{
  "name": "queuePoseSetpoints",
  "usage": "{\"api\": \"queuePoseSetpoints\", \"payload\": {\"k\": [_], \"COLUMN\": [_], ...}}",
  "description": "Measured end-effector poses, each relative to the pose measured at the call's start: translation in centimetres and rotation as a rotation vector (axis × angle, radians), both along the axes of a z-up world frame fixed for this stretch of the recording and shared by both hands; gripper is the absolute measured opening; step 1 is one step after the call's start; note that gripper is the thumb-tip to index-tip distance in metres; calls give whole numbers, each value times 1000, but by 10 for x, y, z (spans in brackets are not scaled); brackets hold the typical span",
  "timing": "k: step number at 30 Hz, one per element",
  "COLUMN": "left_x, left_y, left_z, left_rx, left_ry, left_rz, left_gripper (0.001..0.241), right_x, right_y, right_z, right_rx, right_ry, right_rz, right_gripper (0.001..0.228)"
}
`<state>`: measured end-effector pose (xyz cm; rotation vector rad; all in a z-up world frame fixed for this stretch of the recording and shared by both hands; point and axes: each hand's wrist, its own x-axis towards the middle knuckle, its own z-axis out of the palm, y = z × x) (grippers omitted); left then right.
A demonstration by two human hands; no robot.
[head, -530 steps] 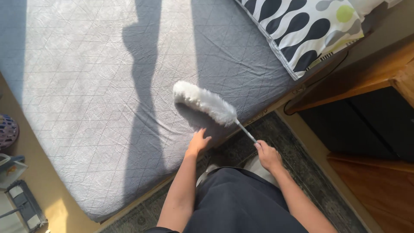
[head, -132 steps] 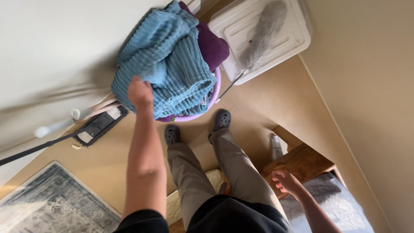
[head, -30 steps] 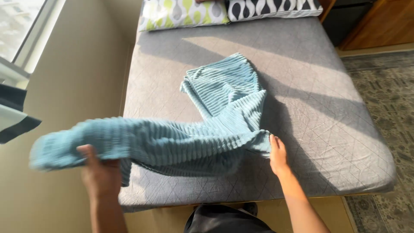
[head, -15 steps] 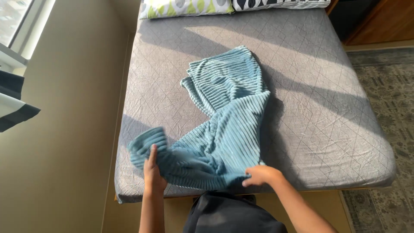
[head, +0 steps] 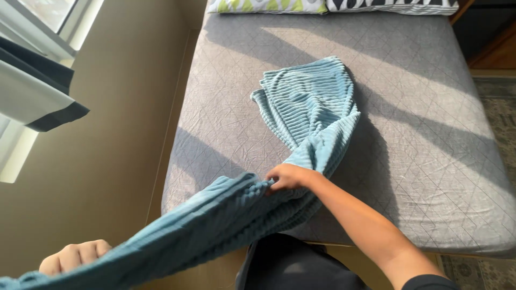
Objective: The person dusts a bed with a duster, then picks up a light blue blanket from a laundry basket. They spread the blanket over the bed, smooth it out, and fold it neatly into a rectangular shape. Finally, they dust the folded blanket with the duster.
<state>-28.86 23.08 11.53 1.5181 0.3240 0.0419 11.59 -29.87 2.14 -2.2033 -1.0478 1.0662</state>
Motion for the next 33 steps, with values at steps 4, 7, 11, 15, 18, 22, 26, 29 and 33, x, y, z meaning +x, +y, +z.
{"api": "queuePoseSetpoints", "payload": {"k": [4, 7, 11, 15, 18, 22, 26, 29, 33], "left_x": [74, 106, 190, 270, 303, 314, 329, 337, 334], "left_y": [0, -31, -182, -280, -345, -386, -371, -355, -354], "left_z": [-138, -162, -124, -154, -200, -345, -221, -156, -99], "left_rx": [252, 372, 949, 647, 750, 1028, 1239, 1184, 1193], "left_ry": [110, 187, 543, -92, -168, -637, -329, -238, -177], "left_rz": [329, 482, 265, -238, -612, -1068, -1220, -1265, -1327], "left_gripper": [54, 59, 76, 46, 48, 45, 44, 64, 65], "right_x": [13, 4, -33, -108, -153, -163, -149, -132, -106], "right_y": [-14, -13, 2, -2, -10, -35, -67, -93, -99], "right_z": [-29, -25, -23, -99, -119, -115, -96, -85, -65], "right_rx": [429, 647, 428, 252, 63, 323, 109, 249, 336], "right_ry": [207, 318, -208, -383, -233, -221, -105, -97, -144], "right_rz": [-178, -339, -184, 93, 153, 69, -129, -416, -570], "right_gripper": [30, 21, 18, 24, 20, 21, 12, 25, 30]}}
